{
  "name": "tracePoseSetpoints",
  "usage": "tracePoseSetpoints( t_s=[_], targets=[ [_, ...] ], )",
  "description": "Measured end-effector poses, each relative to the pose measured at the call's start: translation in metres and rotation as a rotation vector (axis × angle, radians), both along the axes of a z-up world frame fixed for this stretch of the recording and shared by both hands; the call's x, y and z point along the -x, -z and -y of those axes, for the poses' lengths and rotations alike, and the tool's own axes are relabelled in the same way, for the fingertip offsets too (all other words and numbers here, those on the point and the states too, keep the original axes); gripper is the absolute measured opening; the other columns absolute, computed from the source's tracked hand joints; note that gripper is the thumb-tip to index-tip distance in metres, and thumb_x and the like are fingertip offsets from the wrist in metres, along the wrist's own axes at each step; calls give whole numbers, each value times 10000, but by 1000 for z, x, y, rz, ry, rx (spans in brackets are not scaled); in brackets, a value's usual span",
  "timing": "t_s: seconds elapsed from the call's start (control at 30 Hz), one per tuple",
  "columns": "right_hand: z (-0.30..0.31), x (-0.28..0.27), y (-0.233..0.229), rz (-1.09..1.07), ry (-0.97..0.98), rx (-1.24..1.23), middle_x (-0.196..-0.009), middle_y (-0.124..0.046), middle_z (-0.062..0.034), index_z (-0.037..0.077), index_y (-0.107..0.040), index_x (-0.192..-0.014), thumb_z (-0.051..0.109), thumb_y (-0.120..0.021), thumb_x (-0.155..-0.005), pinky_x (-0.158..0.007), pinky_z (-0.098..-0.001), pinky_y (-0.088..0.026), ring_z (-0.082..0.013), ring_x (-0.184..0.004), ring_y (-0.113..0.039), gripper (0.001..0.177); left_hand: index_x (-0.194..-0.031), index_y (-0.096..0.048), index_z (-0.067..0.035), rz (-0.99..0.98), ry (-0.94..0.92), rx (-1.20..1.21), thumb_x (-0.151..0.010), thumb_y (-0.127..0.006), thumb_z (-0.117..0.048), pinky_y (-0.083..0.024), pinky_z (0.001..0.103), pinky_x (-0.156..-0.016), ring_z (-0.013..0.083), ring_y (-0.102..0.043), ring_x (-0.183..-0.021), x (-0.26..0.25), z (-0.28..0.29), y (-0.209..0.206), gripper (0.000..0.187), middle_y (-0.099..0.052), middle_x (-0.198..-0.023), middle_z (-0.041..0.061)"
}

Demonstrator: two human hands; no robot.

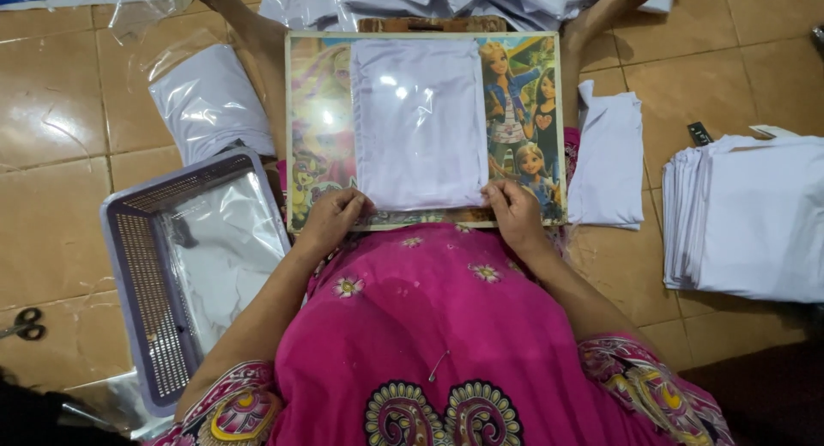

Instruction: Folding white shirts and placing them into plastic bags for packaging.

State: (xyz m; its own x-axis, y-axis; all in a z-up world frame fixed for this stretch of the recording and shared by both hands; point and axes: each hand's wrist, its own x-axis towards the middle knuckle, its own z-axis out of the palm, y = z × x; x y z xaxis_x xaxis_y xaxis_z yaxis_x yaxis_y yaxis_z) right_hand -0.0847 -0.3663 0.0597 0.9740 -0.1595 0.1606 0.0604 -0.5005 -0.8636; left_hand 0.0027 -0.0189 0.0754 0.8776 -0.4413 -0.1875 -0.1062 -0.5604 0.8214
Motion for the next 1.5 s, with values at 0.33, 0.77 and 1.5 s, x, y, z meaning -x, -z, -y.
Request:
tracePoseSetpoints(
  t_s=[0.33, 0.77, 1.5],
  targets=[
    [13, -8, 4, -84, 98, 93, -782, -722, -126, 92, -739, -1067, 173, -713, -992, -741, -447, -557, -295, -798, -712, 113, -939, -777, -194, 15, -82, -296, -968, -640, -458, -551, 482, -803, 346, -740, -918, -19, 17, -4, 298, -769, -840, 84],
    [25, -16, -18, -273, 138, 153, -902, -730, -144, 100, -710, -1148, 273, -754, -965, -768, -488, -571, -323, -858, -714, 256, -1098, -605, -167, 116, 58, -575, -1000, -567, -452, -578, 527, -860, 380, -732, -1001, -21, 26, -10, 303, -720, -1024, 149],
    [-20, -43, -30, -535, -167, -782, -714, -650, -62, 98, -625, -937, 225, -726, -944, -415, -161, -390, -123, -563, -641, 162, -1503, -507, -113, 768, 171, -352, -803, -778, -433, -252, 564, -1170, 325, -460, -1440, 11, 22, 25, 816, -535, -1526, 141]
  ],
)
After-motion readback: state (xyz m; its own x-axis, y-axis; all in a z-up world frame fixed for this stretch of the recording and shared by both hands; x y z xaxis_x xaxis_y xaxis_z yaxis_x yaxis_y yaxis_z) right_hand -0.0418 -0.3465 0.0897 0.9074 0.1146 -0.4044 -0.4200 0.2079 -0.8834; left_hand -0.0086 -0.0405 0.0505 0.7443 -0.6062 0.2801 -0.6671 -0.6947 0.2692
